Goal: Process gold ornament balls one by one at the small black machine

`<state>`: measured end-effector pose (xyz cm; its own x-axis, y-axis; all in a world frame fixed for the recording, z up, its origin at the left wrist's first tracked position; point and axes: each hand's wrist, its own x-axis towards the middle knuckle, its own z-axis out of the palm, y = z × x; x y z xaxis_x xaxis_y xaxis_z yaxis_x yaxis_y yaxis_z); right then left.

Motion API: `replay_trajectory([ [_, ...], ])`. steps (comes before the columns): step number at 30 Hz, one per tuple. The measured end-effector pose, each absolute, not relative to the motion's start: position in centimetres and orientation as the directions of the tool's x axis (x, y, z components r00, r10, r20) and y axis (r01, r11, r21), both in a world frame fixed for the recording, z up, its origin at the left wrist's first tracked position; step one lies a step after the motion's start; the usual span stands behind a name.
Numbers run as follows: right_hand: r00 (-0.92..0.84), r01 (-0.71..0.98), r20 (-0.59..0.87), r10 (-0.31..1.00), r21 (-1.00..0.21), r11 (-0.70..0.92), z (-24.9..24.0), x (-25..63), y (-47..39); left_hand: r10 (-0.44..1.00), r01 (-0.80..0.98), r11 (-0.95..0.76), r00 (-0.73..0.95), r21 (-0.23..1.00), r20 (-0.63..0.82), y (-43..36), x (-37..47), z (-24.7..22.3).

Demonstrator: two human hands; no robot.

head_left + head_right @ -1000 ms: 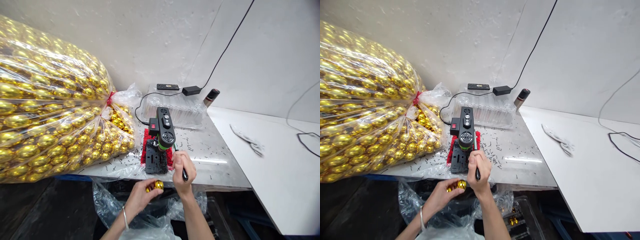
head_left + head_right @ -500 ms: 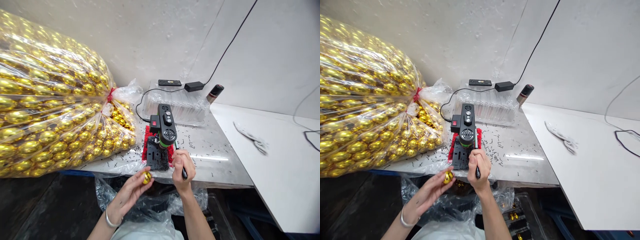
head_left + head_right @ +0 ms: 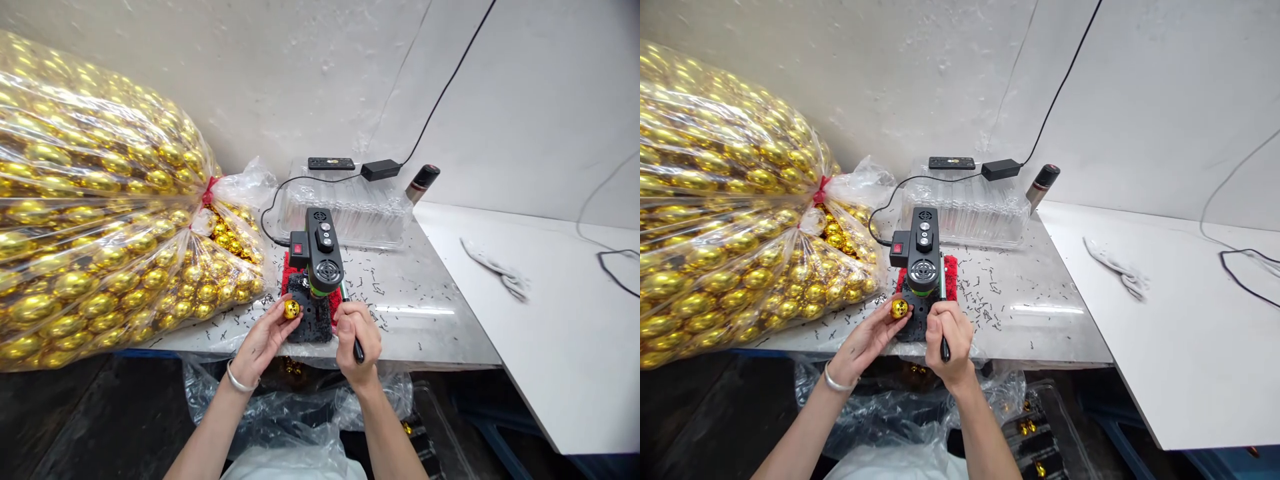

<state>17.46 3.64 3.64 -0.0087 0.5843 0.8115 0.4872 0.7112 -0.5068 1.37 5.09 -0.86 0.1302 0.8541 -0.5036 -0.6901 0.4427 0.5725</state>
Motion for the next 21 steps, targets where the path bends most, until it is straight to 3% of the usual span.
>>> replay_trajectory([
  [5,0.005,0.492,0.806,0.592,-0.517,0.700,4.4,17.4,3.7,0.918,-0.527,0.324,-0.026,0.786,-0.396,5.8,2.0,-2.1],
  [10,0.008,0.471,0.792,0.610,-0.541,0.697,6.2,17.5,4.0,0.976,-0.111,0.136,-0.157,0.984,-0.153,6.8,3.7,-4.0],
  [15,-0.013,0.478,0.790,0.613,-0.534,0.698,6.6,17.6,4.1,0.984,0.360,-0.060,-0.137,0.931,0.116,6.7,4.3,-5.3],
  [18,-0.029,0.491,0.794,0.608,-0.518,0.700,6.3,17.7,3.9,0.948,0.482,-0.251,-0.056,0.840,0.315,6.6,4.4,-5.9],
  [21,-0.051,0.491,0.795,0.605,-0.507,0.708,5.8,17.9,3.8,0.924,0.542,-0.321,0.000,0.777,0.382,6.7,4.5,-6.4],
])
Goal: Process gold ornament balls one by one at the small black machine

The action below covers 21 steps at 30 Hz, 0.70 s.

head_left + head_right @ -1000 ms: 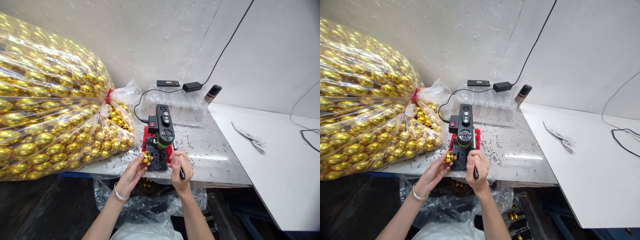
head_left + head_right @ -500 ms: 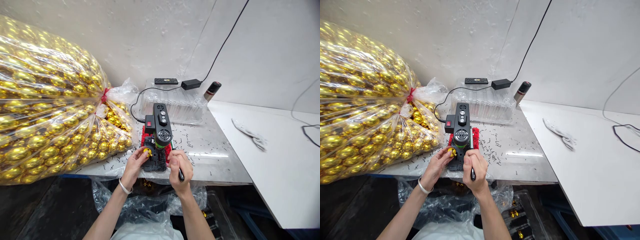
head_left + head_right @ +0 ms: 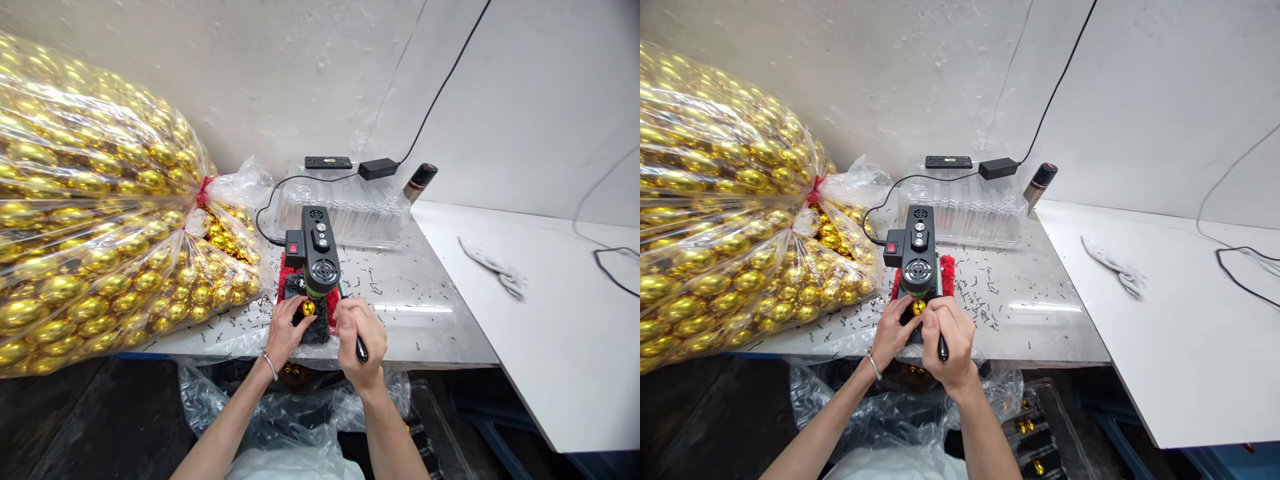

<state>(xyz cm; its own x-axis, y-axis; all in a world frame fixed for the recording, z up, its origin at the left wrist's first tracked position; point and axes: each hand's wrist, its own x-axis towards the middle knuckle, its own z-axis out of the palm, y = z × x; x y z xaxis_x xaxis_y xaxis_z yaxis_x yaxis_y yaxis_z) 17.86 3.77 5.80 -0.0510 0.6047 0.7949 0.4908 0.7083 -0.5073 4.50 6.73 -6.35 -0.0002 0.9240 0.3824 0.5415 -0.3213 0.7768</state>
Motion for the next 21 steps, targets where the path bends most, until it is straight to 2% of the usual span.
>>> replay_trajectory([
  [4,-0.063,0.494,0.799,0.598,-0.496,0.714,4.4,18.1,3.6,0.924,0.560,-0.329,0.024,0.760,0.382,6.8,4.5,-6.6],
  [10,-0.054,0.512,0.846,0.530,-0.432,0.742,0.3,18.0,4.1,0.954,0.500,-0.261,0.003,0.826,0.299,6.7,4.5,-6.0],
  [13,-0.014,0.530,0.877,0.480,-0.401,0.748,-1.2,17.7,4.5,0.967,0.473,-0.223,-0.006,0.853,0.256,6.7,4.5,-5.8],
  [17,0.056,0.533,0.886,0.461,-0.417,0.736,-2.3,17.5,4.8,0.969,0.502,-0.218,0.009,0.837,0.247,6.7,4.5,-5.7],
  [21,-0.040,0.551,0.891,0.453,-0.358,0.753,-2.9,17.6,4.9,0.959,0.498,-0.254,0.015,0.829,0.284,6.6,4.5,-5.9],
])
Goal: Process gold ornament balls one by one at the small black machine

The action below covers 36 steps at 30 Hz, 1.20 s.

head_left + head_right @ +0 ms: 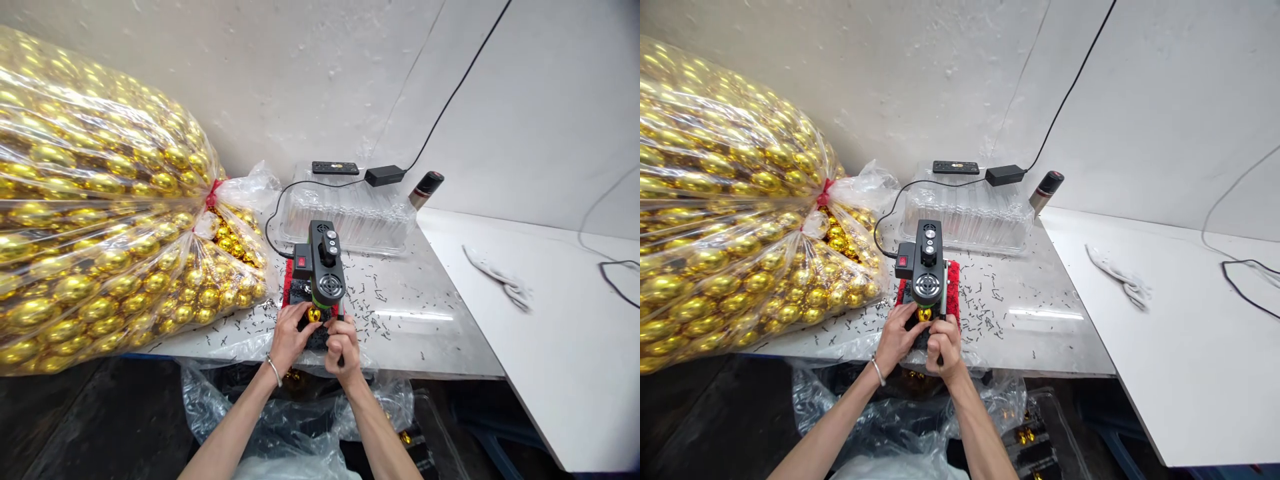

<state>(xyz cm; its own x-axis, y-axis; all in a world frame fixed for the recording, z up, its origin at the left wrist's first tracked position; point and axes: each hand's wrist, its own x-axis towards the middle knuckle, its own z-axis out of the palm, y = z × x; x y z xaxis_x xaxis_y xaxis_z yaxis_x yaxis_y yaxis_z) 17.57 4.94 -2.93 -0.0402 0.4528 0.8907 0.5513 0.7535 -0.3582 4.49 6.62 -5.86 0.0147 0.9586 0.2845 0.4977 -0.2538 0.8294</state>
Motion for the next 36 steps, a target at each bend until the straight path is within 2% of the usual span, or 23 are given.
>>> replay_trajectory([
  [3,-0.026,0.539,0.889,0.458,-0.373,0.755,-2.0,17.6,4.7,0.955,0.478,-0.260,0.000,0.839,0.296,6.8,4.6,-5.9],
  [10,0.120,0.458,0.755,0.645,-0.619,0.638,5.2,17.2,3.9,0.951,0.370,-0.249,-0.080,0.895,0.297,4.5,4.0,-5.0],
  [13,0.116,0.445,0.734,0.670,-0.641,0.625,6.3,17.2,3.6,0.931,0.422,-0.336,0.012,0.842,0.365,0.7,3.3,-5.8],
  [17,0.112,0.428,0.755,0.646,-0.623,0.654,4.8,17.3,3.6,0.910,0.479,-0.405,0.129,0.779,0.394,-3.1,2.9,-7.6],
  [21,0.125,0.427,0.772,0.623,-0.609,0.668,3.4,17.3,3.9,0.861,0.557,-0.415,-0.016,0.719,0.509,-0.3,1.2,-6.2],
  [24,0.126,0.434,0.785,0.606,-0.593,0.678,3.2,17.2,4.0,0.819,0.662,-0.314,-0.175,0.681,0.547,5.7,-1.9,-2.4],
  [26,0.119,0.436,0.790,0.601,-0.585,0.683,3.2,17.2,4.0,0.848,0.772,-0.179,-0.193,0.610,0.493,10.1,-4.2,0.2],
  [28,0.114,0.438,0.790,0.603,-0.585,0.683,3.1,17.3,3.9,0.929,0.868,0.004,-0.187,0.496,0.320,14.1,-6.0,2.1],
  [31,0.108,0.440,0.788,0.606,-0.584,0.682,3.0,17.3,3.9,0.963,0.886,0.052,-0.166,0.461,0.210,18.0,-7.0,2.9],
  [36,0.093,0.455,0.811,0.578,-0.551,0.700,3.0,17.2,3.9,0.980,0.862,0.099,-0.170,0.498,0.100,19.8,-6.2,1.4],
])
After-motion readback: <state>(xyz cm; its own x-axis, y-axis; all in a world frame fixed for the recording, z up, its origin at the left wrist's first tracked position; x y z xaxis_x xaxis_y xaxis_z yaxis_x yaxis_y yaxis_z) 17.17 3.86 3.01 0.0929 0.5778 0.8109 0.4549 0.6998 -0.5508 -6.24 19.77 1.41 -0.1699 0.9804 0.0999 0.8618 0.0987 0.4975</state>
